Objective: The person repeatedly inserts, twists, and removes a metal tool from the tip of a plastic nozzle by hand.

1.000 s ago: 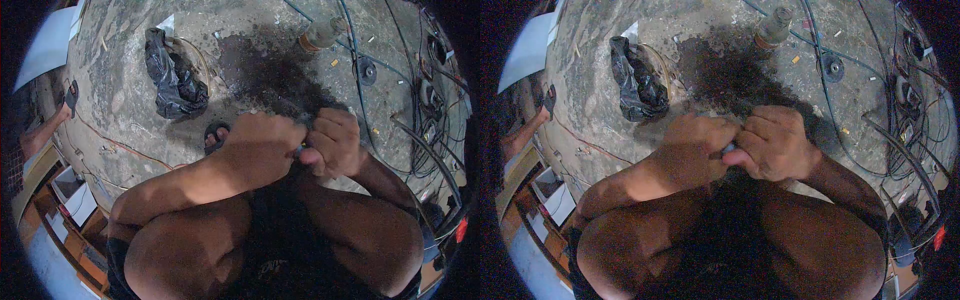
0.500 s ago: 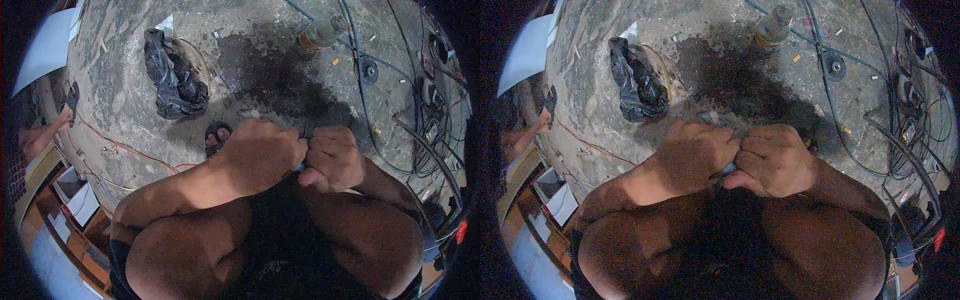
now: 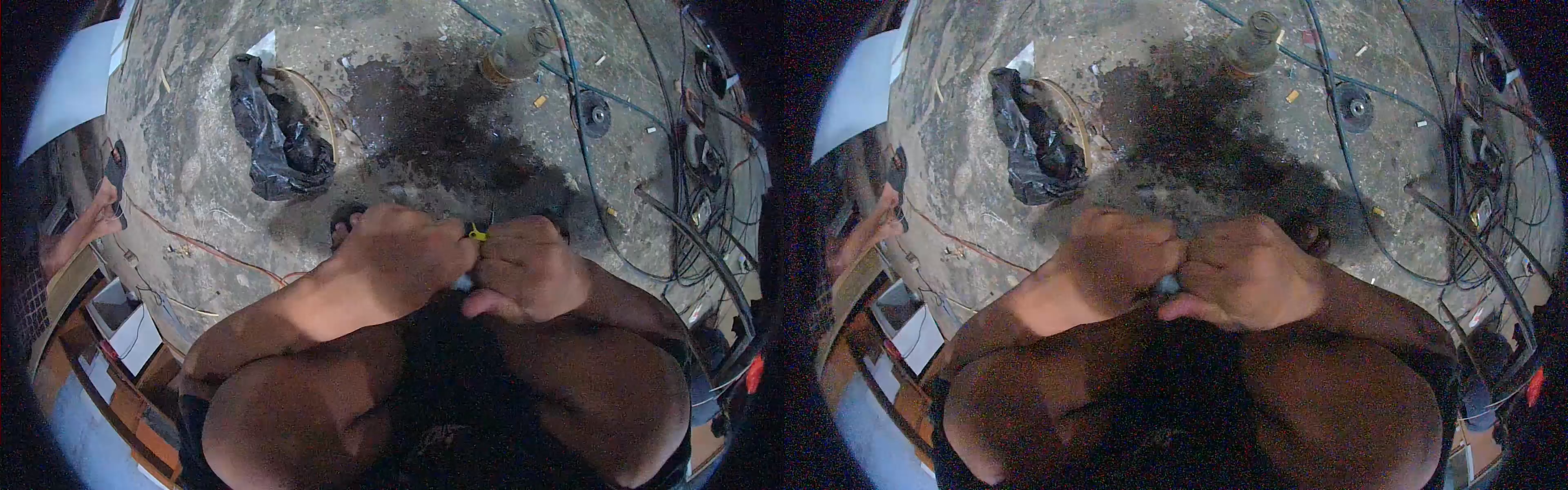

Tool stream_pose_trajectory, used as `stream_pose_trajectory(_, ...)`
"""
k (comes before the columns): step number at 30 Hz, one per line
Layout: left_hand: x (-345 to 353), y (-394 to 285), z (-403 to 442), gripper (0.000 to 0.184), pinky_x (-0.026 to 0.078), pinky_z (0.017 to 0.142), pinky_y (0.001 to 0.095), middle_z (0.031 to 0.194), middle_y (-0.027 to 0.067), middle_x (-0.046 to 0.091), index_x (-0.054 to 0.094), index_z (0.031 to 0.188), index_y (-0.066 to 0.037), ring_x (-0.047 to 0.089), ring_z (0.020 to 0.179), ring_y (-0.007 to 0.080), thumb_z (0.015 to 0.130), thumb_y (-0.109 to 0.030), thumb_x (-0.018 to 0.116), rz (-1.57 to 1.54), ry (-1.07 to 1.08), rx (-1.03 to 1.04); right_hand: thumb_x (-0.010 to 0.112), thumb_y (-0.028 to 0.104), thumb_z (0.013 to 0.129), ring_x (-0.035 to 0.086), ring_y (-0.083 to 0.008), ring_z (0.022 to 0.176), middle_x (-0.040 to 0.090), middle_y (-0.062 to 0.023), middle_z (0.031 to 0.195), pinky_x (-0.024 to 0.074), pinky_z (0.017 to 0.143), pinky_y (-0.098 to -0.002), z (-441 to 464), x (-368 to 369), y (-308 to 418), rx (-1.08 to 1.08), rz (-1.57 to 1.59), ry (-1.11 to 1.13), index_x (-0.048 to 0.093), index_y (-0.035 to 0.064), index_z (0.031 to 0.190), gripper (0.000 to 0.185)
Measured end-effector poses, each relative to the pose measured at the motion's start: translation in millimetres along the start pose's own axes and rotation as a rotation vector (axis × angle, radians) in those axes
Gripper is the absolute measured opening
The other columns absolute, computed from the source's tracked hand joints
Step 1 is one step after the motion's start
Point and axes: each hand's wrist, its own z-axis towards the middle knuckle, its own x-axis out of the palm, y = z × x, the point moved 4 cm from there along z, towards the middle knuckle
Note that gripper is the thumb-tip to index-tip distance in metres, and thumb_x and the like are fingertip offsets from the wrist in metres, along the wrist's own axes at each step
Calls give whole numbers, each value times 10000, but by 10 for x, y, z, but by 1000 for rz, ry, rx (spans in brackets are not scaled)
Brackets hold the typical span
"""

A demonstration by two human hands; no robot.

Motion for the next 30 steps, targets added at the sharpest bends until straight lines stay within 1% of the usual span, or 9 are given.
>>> stream_pose_trajectory(2, 17, 33, -42, 104, 547, 629, 410, 851, 64, 656, 650, 869, -119, 684, 752, 262, 789, -153, 593, 15, 36, -30, 736, 316, 789, 504, -261, 527, 484, -65, 632, 390, 461, -401, -84, 7, -12, -5, -18, 5, 555, 76, 660, 327)
stream_pose_trajectory(5, 42, 542, -374, 122, 547, 649, 397, 859, 48, 639, 641, 864, -127, 668, 811, 254, 751, -152, 604, 106, -147, -112, 725, 299, 801, 497, -278, 516, 499, -76, 630, 378, 467, -408, -160, -349, -57, 48, -26, 144, 539, 70, 635, 339)
stream_pose_trajectory(11, 93, 680, -422, 140, 522, 621, 407, 802, 50, 562, 606, 827, -132, 614, 820, 260, 689, -133, 634, 135, -241, -269, 676, 320, 836, 505, -327, 564, 497, -117, 639, 379, 501, -437, -287, -485, -162, 343, -116, 156, 555, 47, 649, 353)
stream_pose_trajectory(12, -56, 677, -361, 136, 481, 563, 403, 740, 62, 513, 569, 766, -102, 578, 712, 270, 683, -83, 675, 39, -365, -202, 692, 299, 826, 526, -328, 588, 518, -123, 661, 401, 518, -431, -201, -501, -143, 332, -127, 152, 567, 42, 679, 321)
stream_pose_trajectory(16, -389, 584, -231, 261, 408, 501, 360, 642, 75, 459, 504, 661, -45, 509, 560, 269, 676, -1, 761, -172, -709, -56, 752, 205, 775, 574, -328, 631, 559, -130, 710, 452, 548, -402, 75, -519, -69, 327, -115, 17, 586, 30, 747, 243)
stream_pose_trajectory(23, -520, 444, -141, 271, 375, 481, 329, 618, 72, 456, 494, 634, -45, 487, 531, 237, 684, 12, 754, -365, -714, 5, 789, 156, 671, 588, -282, 554, 558, -107, 643, 435, 474, -358, 294, -595, 74, 182, -190, -283, 649, 18, 819, 246)
stream_pose_trajectory(26, -524, 405, -134, 272, 363, 478, 328, 621, 70, 451, 488, 634, -44, 476, 533, 235, 685, 19, 748, -359, -709, 55, 780, 169, 613, 566, -225, 503, 528, -75, 573, 394, 431, -331, 594, -681, 392, 304, -490, -41, 676, 21, 815, 271)
stream_pose_trajectory(28, -528, 385, -117, 274, 352, 474, 326, 620, 68, 439, 480, 633, -42, 465, 532, 234, 690, 23, 740, -396, -708, 84, 770, 174, 583, 533, -189, 474, 504, -47, 545, 361, 411, -312, 638, -686, 439, 273, -526, -21, 690, 27, 810, 283)
stream_pose_trajectory(30, -523, 383, -117, 277, 340, 471, 326, 618, 65, 422, 476, 633, -42, 446, 529, 231, 699, 21, 737, -416, -720, 94, 759, 180, 568, 491, -165, 456, 480, -21, 539, 332, 401, -297, 541, -616, 349, 95, -403, -224, 699, 31, 814, 293)
